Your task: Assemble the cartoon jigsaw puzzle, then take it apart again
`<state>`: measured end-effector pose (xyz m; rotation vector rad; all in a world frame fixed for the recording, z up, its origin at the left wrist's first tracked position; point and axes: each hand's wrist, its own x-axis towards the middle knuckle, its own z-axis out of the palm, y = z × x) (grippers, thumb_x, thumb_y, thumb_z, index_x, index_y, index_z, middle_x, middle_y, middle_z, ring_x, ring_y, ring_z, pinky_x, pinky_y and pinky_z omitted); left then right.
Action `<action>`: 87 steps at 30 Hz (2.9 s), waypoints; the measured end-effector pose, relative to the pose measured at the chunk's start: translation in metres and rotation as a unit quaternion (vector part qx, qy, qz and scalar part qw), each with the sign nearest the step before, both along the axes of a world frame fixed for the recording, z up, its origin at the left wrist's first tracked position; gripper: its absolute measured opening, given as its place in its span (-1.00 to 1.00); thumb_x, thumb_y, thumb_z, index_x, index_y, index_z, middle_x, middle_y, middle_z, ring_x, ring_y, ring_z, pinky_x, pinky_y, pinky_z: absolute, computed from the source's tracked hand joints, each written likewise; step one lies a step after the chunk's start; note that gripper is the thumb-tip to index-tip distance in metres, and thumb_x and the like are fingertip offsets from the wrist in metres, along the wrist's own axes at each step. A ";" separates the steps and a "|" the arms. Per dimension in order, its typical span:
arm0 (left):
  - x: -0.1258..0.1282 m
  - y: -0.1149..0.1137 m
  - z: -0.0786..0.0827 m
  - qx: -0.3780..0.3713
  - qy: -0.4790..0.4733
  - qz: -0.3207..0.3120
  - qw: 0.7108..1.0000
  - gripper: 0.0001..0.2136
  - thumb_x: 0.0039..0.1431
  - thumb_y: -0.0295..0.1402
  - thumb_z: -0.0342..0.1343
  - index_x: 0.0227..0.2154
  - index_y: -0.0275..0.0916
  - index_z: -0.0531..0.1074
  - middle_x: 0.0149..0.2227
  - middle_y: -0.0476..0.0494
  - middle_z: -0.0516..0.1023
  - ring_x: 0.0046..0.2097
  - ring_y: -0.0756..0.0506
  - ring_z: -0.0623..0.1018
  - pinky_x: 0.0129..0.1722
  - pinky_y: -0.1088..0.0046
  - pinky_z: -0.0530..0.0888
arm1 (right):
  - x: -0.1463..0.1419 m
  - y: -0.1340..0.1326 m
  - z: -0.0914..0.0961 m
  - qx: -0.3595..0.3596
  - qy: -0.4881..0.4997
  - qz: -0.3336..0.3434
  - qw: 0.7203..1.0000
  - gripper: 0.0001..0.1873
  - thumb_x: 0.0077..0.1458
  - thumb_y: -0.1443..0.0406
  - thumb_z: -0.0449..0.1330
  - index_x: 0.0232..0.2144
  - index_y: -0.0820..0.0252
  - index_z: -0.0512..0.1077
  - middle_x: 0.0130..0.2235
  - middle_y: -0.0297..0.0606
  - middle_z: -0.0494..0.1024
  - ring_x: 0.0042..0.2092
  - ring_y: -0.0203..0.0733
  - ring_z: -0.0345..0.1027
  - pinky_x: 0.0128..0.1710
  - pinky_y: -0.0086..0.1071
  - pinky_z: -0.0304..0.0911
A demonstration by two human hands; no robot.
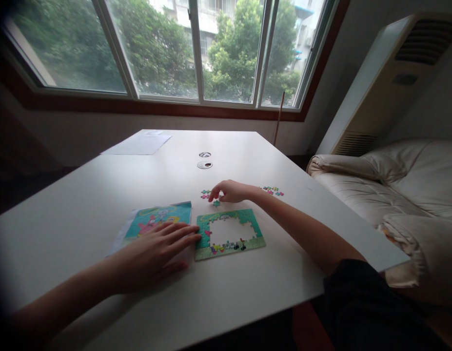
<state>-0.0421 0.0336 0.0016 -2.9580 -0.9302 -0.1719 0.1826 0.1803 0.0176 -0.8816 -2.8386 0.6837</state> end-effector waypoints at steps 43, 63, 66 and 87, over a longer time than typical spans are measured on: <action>0.000 0.001 -0.003 0.002 0.002 0.000 1.000 -0.61 0.23 -0.19 -0.08 0.07 -0.23 0.19 0.09 -0.22 0.30 0.05 -0.25 0.32 0.00 0.12 0.28 | 0.056 -0.031 -0.002 -0.117 0.059 -0.067 0.989 -0.74 -0.02 0.20 0.18 -0.32 0.28 0.42 -0.41 -0.28 0.46 -0.39 -0.34 0.27 -0.41 -0.46 0.17; -0.001 0.001 -0.005 0.004 -0.007 -0.004 1.000 -0.61 0.24 -0.19 -0.11 0.08 -0.21 0.19 0.09 -0.22 0.31 0.05 -0.24 0.32 -0.01 0.15 0.28 | 0.067 -0.052 -0.018 -0.008 0.081 -0.105 0.991 -0.79 0.03 0.20 0.11 -0.34 0.21 0.45 -0.40 -0.31 0.48 -0.40 -0.33 0.24 -0.39 -0.46 0.10; -0.001 0.001 -0.005 0.008 -0.012 -0.003 1.000 -0.61 0.23 -0.19 -0.10 0.07 -0.20 0.20 0.08 -0.23 0.32 0.04 -0.24 0.33 -0.01 0.15 0.29 | 0.065 -0.054 -0.019 -0.006 0.083 -0.113 0.990 -0.79 0.00 0.19 0.14 -0.36 0.21 0.44 -0.41 -0.32 0.46 -0.40 -0.32 0.25 -0.40 -0.47 0.10; 0.001 0.001 -0.004 0.013 0.002 -0.004 1.000 -0.62 0.23 -0.19 -0.09 0.06 -0.22 0.20 0.09 -0.23 0.31 0.05 -0.25 0.33 -0.01 0.15 0.29 | 0.065 -0.056 -0.018 -0.008 0.072 -0.127 0.989 -0.84 -0.07 0.28 0.18 -0.37 0.20 0.43 -0.45 -0.36 0.46 -0.43 -0.34 0.24 -0.42 -0.49 0.06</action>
